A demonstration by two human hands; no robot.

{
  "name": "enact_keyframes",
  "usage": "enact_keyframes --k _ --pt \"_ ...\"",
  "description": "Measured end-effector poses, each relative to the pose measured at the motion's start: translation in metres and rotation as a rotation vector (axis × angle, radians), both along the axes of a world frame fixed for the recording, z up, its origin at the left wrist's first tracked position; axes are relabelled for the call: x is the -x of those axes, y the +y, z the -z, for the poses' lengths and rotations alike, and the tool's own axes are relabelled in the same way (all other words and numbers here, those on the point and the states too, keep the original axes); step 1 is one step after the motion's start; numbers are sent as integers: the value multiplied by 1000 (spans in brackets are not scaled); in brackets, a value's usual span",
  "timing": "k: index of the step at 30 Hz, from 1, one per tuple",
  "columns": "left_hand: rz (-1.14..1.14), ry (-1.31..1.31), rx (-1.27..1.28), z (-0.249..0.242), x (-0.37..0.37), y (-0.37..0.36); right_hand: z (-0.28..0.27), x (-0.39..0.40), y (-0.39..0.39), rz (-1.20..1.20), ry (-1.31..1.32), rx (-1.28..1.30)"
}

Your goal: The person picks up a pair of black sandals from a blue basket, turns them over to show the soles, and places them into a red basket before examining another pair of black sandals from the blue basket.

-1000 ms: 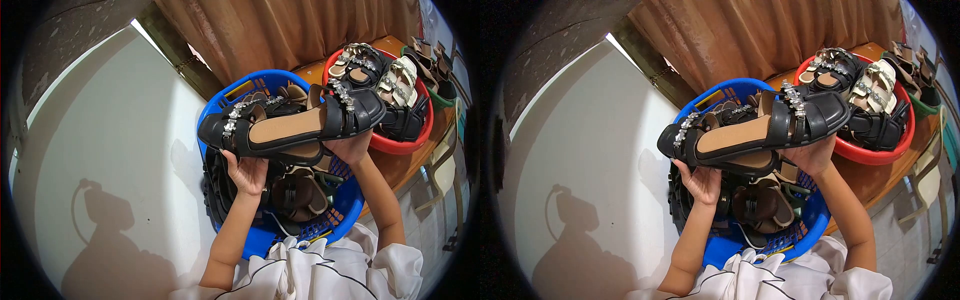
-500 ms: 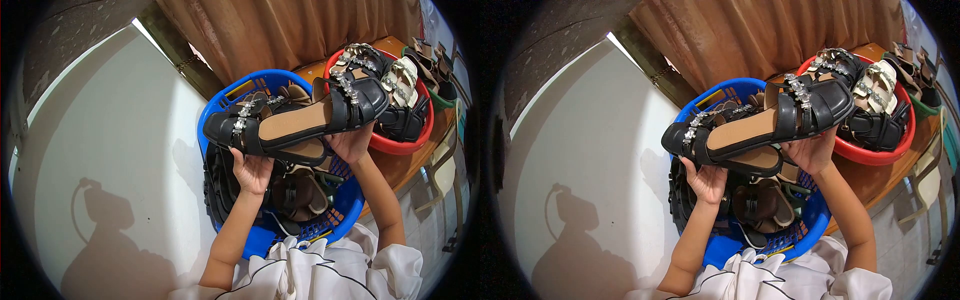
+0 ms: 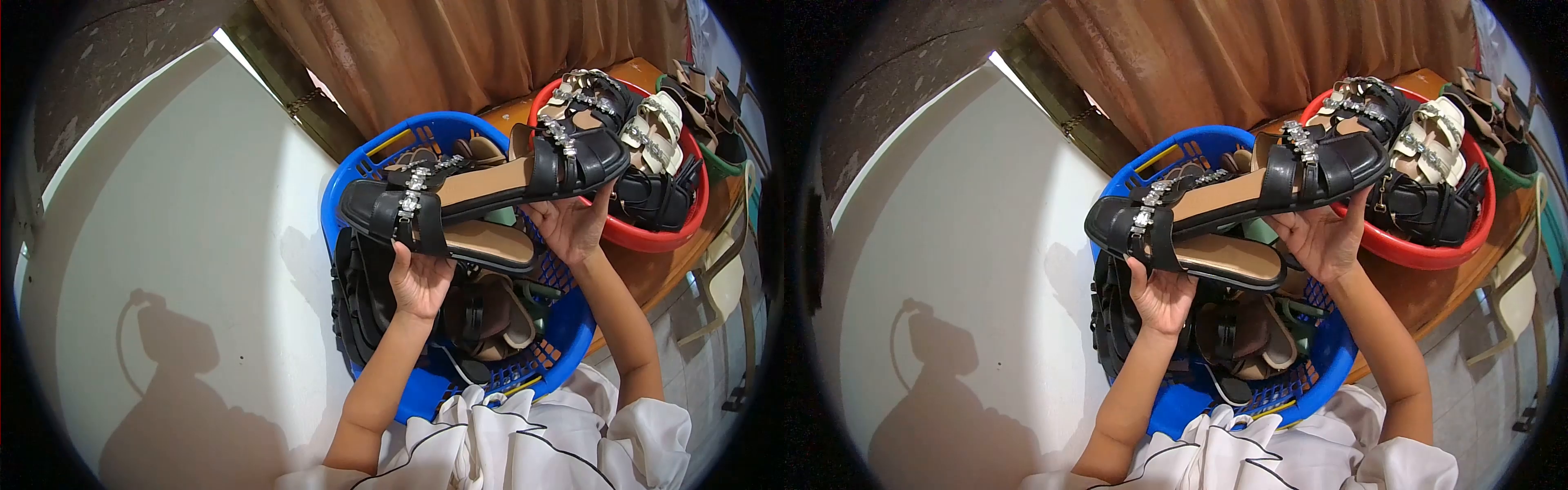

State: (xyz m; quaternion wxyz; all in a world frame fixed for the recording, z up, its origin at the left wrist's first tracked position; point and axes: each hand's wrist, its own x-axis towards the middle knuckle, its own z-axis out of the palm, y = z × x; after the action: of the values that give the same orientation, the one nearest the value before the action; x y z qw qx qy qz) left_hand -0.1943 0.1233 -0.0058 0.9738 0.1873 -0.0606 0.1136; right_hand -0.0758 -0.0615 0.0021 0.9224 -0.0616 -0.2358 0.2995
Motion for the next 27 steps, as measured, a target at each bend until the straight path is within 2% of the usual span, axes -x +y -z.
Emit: enact_keyframes --k 4,10,16,27 --pt "8 14 26 -2 -1 -1 16 -5 -1 -32 -95 -32" --pt "5 -4 77 -4 -3 2 24 -1 3 93 -251 172" --pt "32 -28 152 -5 -2 0 43 -8 -2 200 -217 326" --pt "44 -14 118 -5 -2 1 43 -8 -3 150 -214 360"
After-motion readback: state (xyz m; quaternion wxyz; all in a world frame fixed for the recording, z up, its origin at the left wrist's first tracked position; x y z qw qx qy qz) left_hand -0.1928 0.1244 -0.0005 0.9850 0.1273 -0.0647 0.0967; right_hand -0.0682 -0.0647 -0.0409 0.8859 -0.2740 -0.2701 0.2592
